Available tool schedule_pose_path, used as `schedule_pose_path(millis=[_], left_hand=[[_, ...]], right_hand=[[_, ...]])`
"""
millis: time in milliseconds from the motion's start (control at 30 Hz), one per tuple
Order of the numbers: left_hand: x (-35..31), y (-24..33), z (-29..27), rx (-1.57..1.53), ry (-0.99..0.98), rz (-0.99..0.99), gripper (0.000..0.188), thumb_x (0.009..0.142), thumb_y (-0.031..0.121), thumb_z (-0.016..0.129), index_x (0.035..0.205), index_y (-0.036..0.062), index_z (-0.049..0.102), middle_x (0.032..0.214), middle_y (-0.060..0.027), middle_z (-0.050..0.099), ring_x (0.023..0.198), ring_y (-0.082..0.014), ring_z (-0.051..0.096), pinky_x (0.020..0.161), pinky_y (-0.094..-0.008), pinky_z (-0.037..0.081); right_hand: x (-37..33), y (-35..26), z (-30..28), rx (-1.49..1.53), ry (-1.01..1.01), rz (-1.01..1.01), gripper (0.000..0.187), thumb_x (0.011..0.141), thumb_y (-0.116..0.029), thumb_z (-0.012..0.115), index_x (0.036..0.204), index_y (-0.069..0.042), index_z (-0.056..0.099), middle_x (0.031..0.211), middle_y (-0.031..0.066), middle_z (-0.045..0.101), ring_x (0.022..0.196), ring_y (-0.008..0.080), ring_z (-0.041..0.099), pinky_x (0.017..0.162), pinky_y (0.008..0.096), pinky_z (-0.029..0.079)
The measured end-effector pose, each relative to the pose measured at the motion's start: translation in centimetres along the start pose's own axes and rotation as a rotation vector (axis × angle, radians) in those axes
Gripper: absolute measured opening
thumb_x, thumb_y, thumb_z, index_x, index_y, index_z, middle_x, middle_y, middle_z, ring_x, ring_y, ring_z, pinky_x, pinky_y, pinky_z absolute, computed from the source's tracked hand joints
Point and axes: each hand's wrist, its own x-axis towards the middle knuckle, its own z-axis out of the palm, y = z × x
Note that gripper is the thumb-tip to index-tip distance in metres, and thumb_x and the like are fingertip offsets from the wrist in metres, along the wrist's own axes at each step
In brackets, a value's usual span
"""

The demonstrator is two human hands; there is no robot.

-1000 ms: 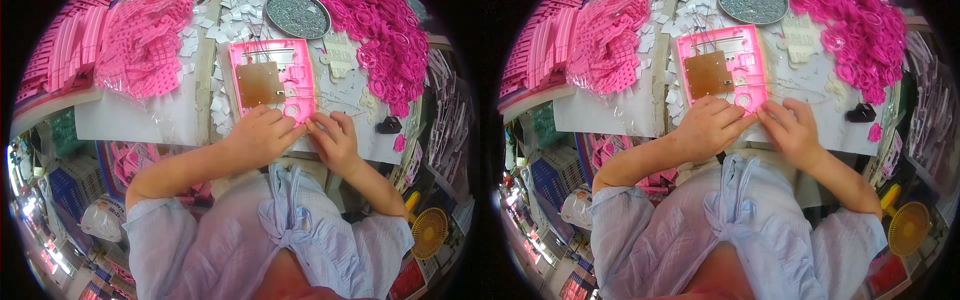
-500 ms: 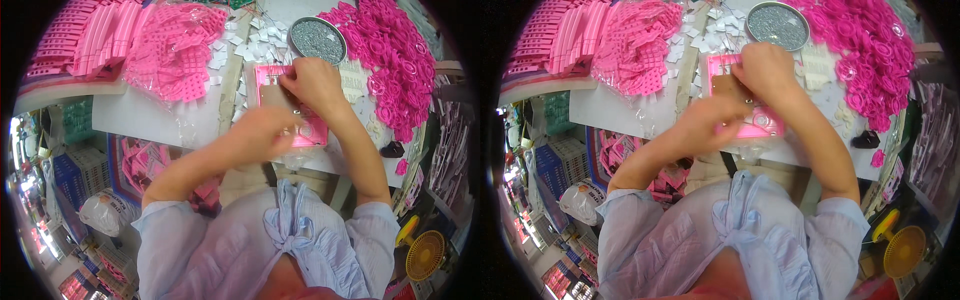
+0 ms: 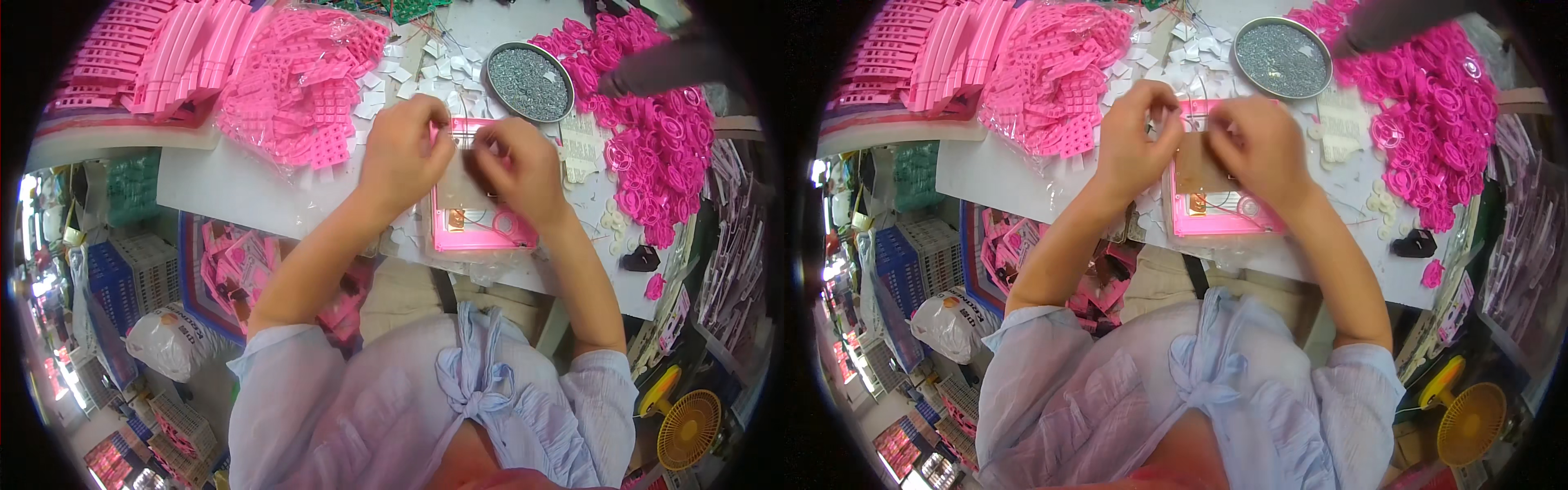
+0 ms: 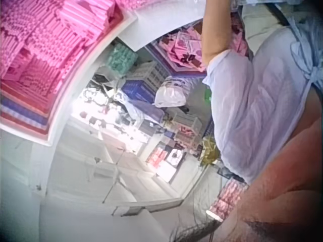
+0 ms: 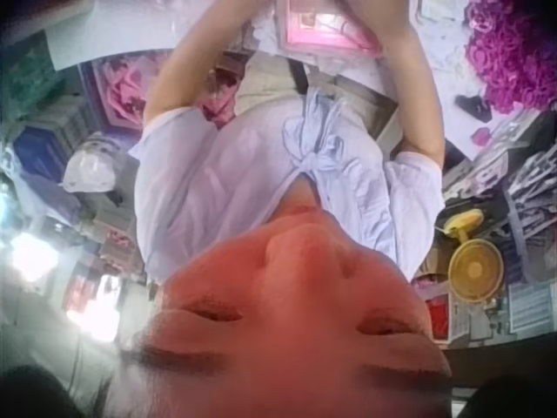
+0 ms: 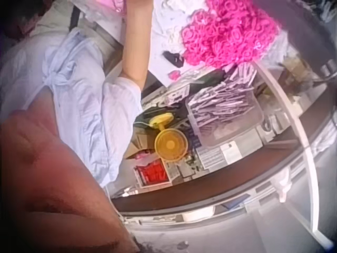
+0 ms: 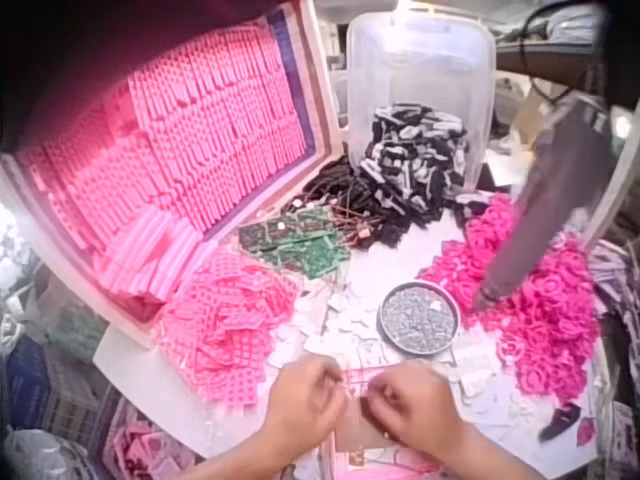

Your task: The recorder is assembling the internal and external components of a pink toy cash register at a workbench.

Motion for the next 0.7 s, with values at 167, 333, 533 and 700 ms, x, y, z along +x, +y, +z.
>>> schedule_pose_path(millis=[167,333,533,700], left_hand=[[-0.4,-2.6,0.3,0.182,0.070,-0.023,0.018,0.087,0.017,0.064,0.097,0.0040,0.072,0.084,-0.0108,0.067,0.076,-0.0247,0.064,0.070,-0.0384,0.047],[1.0,-0.1,1.7,0.360,0.008,-0.102,0.017,0.083,0.023,0.071,0.092,0.0097,0.076,0.091,-0.0083,0.069,0.093,-0.0273,0.065,0.087,-0.0494,0.038],[0.5,0.1,1.6,0.408,0.164,0.452,0.008,0.078,0.023,0.076,0.084,0.0182,0.076,0.098,0.0022,0.067,0.102,-0.0182,0.059,0.092,-0.0475,0.036],[0.8,-0.8,0.8,0.366,-0.178,0.747,0.016,0.076,0.024,0.081,0.090,0.0190,0.075,0.107,0.0028,0.070,0.099,-0.0177,0.061,0.092,-0.0435,0.036]], right_hand=[[-1.2,-0.5,0.1,-0.306,-0.200,-0.527,0.025,0.073,-0.014,0.076,0.097,-0.008,0.068,0.098,0.0041,0.062,0.100,0.0251,0.060,0.068,0.0365,0.055],[-1.8,-0.8,-1.2,-0.344,-0.279,-0.565,0.034,0.068,-0.007,0.072,0.103,-0.006,0.069,0.106,0.0079,0.062,0.102,0.0291,0.060,0.080,0.0396,0.056],[2.2,2.9,-4.9,-0.256,-0.214,-0.448,0.046,0.067,0.002,0.067,0.112,-0.009,0.068,0.125,0.0098,0.062,0.114,0.0315,0.057,0.092,0.0418,0.053],[7.3,3.3,-2.2,-0.207,-0.266,-0.585,0.050,0.070,0.011,0.061,0.118,-0.005,0.063,0.134,0.0132,0.060,0.126,0.0351,0.051,0.095,0.0416,0.051]])
